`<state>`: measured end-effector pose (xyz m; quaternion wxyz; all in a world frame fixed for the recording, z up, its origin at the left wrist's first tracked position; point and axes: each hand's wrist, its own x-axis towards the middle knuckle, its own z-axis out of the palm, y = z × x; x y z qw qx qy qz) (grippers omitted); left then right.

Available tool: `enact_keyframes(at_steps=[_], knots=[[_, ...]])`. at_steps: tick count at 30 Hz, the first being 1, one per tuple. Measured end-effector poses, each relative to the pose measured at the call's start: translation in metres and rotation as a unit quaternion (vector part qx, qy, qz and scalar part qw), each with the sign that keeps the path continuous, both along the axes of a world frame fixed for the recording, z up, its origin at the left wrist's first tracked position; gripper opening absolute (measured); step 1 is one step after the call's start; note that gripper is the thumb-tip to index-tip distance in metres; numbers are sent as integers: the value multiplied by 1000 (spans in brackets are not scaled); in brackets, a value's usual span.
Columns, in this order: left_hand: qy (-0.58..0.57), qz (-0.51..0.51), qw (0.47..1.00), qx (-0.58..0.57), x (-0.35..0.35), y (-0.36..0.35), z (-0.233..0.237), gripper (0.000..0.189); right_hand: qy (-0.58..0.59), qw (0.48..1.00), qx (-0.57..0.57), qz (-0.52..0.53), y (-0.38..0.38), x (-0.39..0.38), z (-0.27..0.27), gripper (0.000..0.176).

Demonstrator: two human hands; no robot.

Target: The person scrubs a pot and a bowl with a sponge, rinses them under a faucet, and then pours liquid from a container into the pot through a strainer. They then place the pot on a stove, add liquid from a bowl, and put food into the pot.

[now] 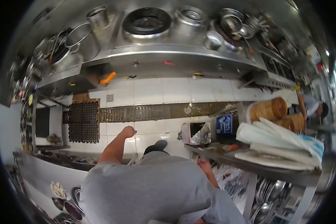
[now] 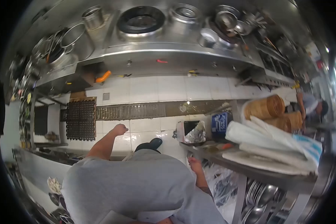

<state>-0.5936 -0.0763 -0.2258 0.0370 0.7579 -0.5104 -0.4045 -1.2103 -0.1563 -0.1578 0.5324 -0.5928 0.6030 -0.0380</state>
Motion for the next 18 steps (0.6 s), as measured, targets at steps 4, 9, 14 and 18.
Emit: enact_keyframes(at_steps=[4, 9, 14, 18], knots=[[-21, 85, 996, -30, 25, 20, 38, 48, -1, 991, 112, -70, -50, 30, 5, 21], [5, 146, 986, -86, 37, 28, 74, 45, -28, 984, 13, 173, -95, 14, -65, 14], [0, 150, 987, -65, 58, 16, 110, 42, 8, 987, 160, -20, -100, 71, -30, 15], [-28, 151, 985, -82, 81, 0, 127, 41, 24, 970, -93, 222, -118, 58, -113, 23]])
